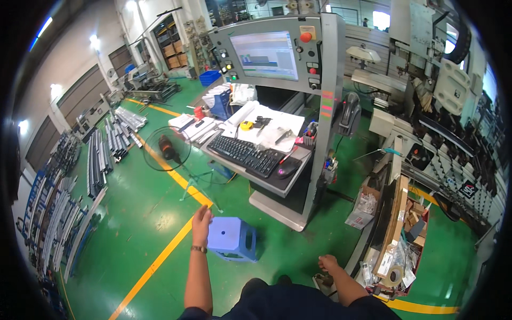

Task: The person places long metal profiles into a clamping machine, then walks to a nearby desk to retrieve a marker and write on a paper document. They return to the machine, use a blue air blow gun to clean the profiles, and then reposition the metal pieces within the clamps.

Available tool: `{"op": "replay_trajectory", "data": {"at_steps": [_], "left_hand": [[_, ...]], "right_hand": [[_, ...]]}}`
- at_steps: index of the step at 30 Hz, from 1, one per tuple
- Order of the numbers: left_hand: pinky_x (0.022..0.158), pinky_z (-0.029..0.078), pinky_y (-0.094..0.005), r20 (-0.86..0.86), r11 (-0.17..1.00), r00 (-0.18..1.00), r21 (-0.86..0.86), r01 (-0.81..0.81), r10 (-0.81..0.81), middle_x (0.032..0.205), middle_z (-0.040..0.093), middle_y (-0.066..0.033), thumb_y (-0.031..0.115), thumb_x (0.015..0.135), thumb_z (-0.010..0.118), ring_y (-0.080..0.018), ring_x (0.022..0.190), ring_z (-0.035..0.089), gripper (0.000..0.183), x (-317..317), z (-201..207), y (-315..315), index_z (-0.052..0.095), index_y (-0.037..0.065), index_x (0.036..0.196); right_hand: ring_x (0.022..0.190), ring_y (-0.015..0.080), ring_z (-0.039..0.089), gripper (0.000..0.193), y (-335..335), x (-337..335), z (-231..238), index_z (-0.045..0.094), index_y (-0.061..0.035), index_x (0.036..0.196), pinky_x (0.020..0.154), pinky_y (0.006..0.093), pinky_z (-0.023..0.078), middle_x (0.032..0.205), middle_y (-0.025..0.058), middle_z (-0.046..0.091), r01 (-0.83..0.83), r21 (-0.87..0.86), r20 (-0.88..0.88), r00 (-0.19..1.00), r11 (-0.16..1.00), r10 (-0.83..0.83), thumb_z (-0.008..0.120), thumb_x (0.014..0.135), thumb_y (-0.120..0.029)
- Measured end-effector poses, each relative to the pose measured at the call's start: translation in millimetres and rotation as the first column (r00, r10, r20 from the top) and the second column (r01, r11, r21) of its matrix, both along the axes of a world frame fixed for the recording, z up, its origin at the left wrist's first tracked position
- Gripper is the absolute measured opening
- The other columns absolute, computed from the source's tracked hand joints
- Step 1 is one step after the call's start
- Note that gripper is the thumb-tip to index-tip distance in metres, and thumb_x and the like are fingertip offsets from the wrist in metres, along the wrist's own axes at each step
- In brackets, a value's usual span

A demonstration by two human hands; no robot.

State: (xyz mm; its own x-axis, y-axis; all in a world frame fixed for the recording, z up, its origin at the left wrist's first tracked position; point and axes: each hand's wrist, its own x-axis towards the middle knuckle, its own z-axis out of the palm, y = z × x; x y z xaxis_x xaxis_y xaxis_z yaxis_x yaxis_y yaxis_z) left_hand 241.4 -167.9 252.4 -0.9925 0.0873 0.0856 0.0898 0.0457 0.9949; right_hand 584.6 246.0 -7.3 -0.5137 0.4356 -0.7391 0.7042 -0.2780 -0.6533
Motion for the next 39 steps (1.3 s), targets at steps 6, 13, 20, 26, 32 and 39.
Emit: {"op": "replay_trajectory", "data": {"at_steps": [6,13,20,26,32,39], "left_hand": [[0.082,0.051,-0.0272,-0.240,0.966,0.941,0.047,0.256,-0.238,0.122,0.066,-0.0110,0.019,0.101,0.064,-0.0137,0.097,0.062,0.049,-182,75,147,0.049,-0.001,0.143],[0.072,0.053,-0.0292,-0.374,0.971,0.897,-0.132,0.201,-0.237,0.115,0.067,-0.0129,0.032,0.096,0.071,-0.0177,0.090,0.067,0.070,-415,118,266,0.040,0.002,0.151],[0.053,0.044,-0.0246,-0.292,0.964,0.925,0.036,0.265,-0.243,0.093,0.063,-0.0046,0.026,0.095,0.073,-0.0098,0.068,0.058,0.073,-589,129,362,0.033,0.015,0.156],[0.066,0.047,-0.0287,-0.202,0.956,0.935,-0.023,0.293,-0.292,0.122,0.064,-0.0078,0.046,0.096,0.070,-0.0127,0.084,0.060,0.086,-619,129,427,0.025,0.013,0.162],[0.085,0.055,-0.0351,-0.301,0.984,0.951,0.134,0.118,-0.073,0.135,0.055,-0.0210,0.047,0.092,0.075,-0.0265,0.100,0.067,0.097,-627,123,449,0.024,-0.003,0.158],[0.097,0.051,-0.0390,-0.484,0.998,0.874,0.057,-0.023,0.048,0.142,0.051,-0.0267,0.048,0.095,0.068,-0.0327,0.117,0.062,0.092,-629,116,456,0.025,-0.005,0.157]], "right_hand": [[0.086,0.0260,0.070,0.035,26,1,2,0.066,-0.0066,0.118,0.070,0.0421,0.055,0.101,0.0138,0.071,0.307,-0.012,-0.117,0.945,0.952,-0.306,0.068,0.094,-0.032],[0.082,0.0345,0.070,0.036,-34,100,-111,0.070,-0.0058,0.115,0.072,0.0463,0.055,0.098,0.0194,0.072,-0.064,0.323,0.250,0.968,0.944,-0.020,0.065,0.093,-0.034],[0.089,0.0397,0.071,0.038,-159,110,-131,0.071,-0.0048,0.118,0.082,0.0461,0.055,0.101,0.0226,0.073,-0.135,0.520,0.193,0.980,0.843,0.037,0.064,0.094,-0.033],[0.085,0.0286,0.070,0.042,-169,-7,4,0.063,-0.0018,0.127,0.074,0.0415,0.055,0.104,0.0150,0.072,0.514,0.101,0.047,0.853,0.852,-0.520,0.065,0.095,-0.028],[0.091,0.0265,0.069,0.048,-142,-31,63,0.057,-0.0032,0.131,0.074,0.0425,0.054,0.109,0.0146,0.070,0.846,-0.050,0.149,0.532,0.530,-0.834,0.065,0.096,-0.034],[0.077,0.0211,0.067,0.044,-153,-37,82,0.058,-0.0029,0.129,0.064,0.0365,0.052,0.099,0.0109,0.071,0.901,-0.018,0.165,0.431,0.434,-0.887,0.065,0.096,-0.031]]}}
